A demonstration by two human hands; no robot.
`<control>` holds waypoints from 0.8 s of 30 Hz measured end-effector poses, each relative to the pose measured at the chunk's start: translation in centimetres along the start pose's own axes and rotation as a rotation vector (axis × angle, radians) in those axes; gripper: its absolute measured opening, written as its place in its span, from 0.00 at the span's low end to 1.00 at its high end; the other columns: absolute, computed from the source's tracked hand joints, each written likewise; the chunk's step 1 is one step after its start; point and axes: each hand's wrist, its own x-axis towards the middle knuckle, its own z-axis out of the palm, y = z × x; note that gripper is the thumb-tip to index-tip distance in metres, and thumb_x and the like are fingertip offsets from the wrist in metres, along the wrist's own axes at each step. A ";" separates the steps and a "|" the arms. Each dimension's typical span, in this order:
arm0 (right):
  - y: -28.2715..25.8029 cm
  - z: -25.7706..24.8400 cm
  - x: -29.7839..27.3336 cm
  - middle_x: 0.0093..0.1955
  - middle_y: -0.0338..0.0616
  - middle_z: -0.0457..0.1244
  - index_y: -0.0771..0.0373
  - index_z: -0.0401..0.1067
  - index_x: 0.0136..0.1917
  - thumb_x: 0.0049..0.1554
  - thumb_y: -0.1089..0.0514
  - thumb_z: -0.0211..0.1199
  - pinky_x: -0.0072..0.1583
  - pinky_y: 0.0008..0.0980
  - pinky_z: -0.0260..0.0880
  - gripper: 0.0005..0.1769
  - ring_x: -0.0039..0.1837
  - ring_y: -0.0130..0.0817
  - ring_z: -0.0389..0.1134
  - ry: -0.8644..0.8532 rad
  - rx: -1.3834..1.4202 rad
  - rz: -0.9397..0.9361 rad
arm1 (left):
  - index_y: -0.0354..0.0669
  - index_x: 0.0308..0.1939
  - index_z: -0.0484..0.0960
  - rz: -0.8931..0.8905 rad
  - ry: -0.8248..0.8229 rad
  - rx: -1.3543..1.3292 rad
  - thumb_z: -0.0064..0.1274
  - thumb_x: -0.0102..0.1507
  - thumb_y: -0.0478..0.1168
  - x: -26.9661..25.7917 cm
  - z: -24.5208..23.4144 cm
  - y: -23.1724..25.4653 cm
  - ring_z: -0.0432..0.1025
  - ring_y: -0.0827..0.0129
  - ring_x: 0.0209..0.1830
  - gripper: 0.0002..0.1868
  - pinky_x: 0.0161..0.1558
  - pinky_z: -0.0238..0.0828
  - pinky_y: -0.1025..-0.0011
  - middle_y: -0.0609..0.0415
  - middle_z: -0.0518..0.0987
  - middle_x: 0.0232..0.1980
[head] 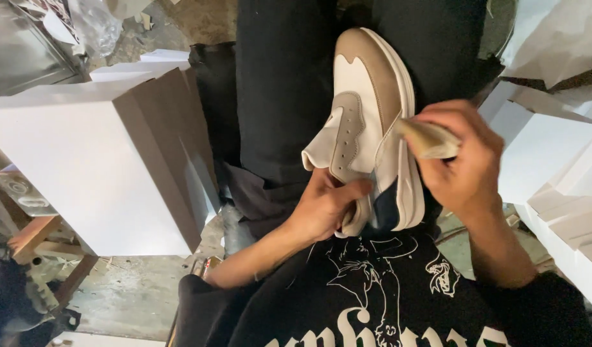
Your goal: Cleaning and polishing a sneaker using a sponge in a leather goods workshop.
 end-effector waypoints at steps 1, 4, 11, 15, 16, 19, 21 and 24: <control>-1.3 0.5 -0.2 0.48 0.56 0.68 0.71 0.78 0.50 0.61 0.64 0.65 0.50 0.48 0.71 0.07 0.47 0.53 0.71 -0.068 -0.015 -0.013 | 0.27 0.48 0.81 -0.006 -0.005 0.020 0.55 0.61 0.24 0.0 -0.1 0.2 0.69 0.81 0.27 0.11 0.23 0.70 0.77 0.51 0.78 0.32; -2.6 1.3 -1.4 0.47 0.51 0.68 0.66 0.78 0.50 0.59 0.63 0.59 0.49 0.48 0.72 0.09 0.47 0.52 0.71 -0.184 -0.019 -0.069 | 0.29 0.46 0.80 -0.022 -0.013 0.061 0.55 0.62 0.25 -0.2 -0.1 0.6 0.68 0.81 0.25 0.09 0.23 0.68 0.78 0.52 0.77 0.31; -1.9 1.1 -1.7 0.50 0.55 0.66 0.68 0.76 0.53 0.59 0.63 0.56 0.49 0.51 0.73 0.12 0.49 0.55 0.70 -0.343 -0.006 -0.200 | 0.32 0.43 0.77 -0.048 -0.039 0.147 0.54 0.62 0.26 -0.6 -0.3 1.6 0.66 0.80 0.22 0.06 0.21 0.65 0.78 0.54 0.74 0.27; 1.7 0.2 -1.1 0.52 0.57 0.66 0.71 0.76 0.54 0.61 0.60 0.58 0.54 0.52 0.72 0.13 0.52 0.58 0.69 -0.289 -0.049 -0.208 | 0.34 0.41 0.76 -0.054 -0.051 0.183 0.53 0.63 0.26 -1.0 -0.1 1.8 0.65 0.80 0.21 0.05 0.20 0.63 0.78 0.55 0.73 0.26; 2.3 0.3 -1.3 0.52 0.54 0.66 0.70 0.77 0.54 0.60 0.61 0.59 0.55 0.49 0.72 0.13 0.52 0.55 0.70 -0.254 -0.092 -0.196 | 0.34 0.41 0.76 -0.060 -0.056 0.202 0.53 0.63 0.27 -1.0 -0.2 1.9 0.65 0.80 0.20 0.04 0.20 0.63 0.78 0.56 0.73 0.26; -1.0 0.3 -1.3 0.51 0.51 0.66 0.67 0.77 0.53 0.57 0.64 0.59 0.52 0.46 0.73 0.11 0.50 0.51 0.70 -0.308 -0.080 -0.200 | 0.36 0.39 0.75 -0.076 -0.060 0.241 0.53 0.63 0.27 -1.3 -0.1 2.2 0.64 0.79 0.19 0.04 0.19 0.61 0.78 0.57 0.72 0.24; -2.2 -0.1 0.3 0.49 0.51 0.66 0.66 0.76 0.51 0.54 0.67 0.59 0.49 0.47 0.74 0.11 0.47 0.50 0.70 -0.390 -0.035 -0.222 | 0.37 0.39 0.74 -0.080 -0.070 0.261 0.53 0.63 0.27 -1.2 0.0 2.6 0.64 0.79 0.18 0.04 0.18 0.60 0.78 0.57 0.71 0.24; -1.4 -0.5 1.5 0.52 0.45 0.66 0.67 0.77 0.54 0.63 0.66 0.59 0.54 0.40 0.72 0.09 0.51 0.48 0.70 -0.257 -0.158 -0.150 | 0.38 0.37 0.73 -0.088 -0.082 0.292 0.52 0.64 0.28 -1.1 -0.1 2.7 0.63 0.79 0.17 0.04 0.18 0.59 0.78 0.58 0.70 0.23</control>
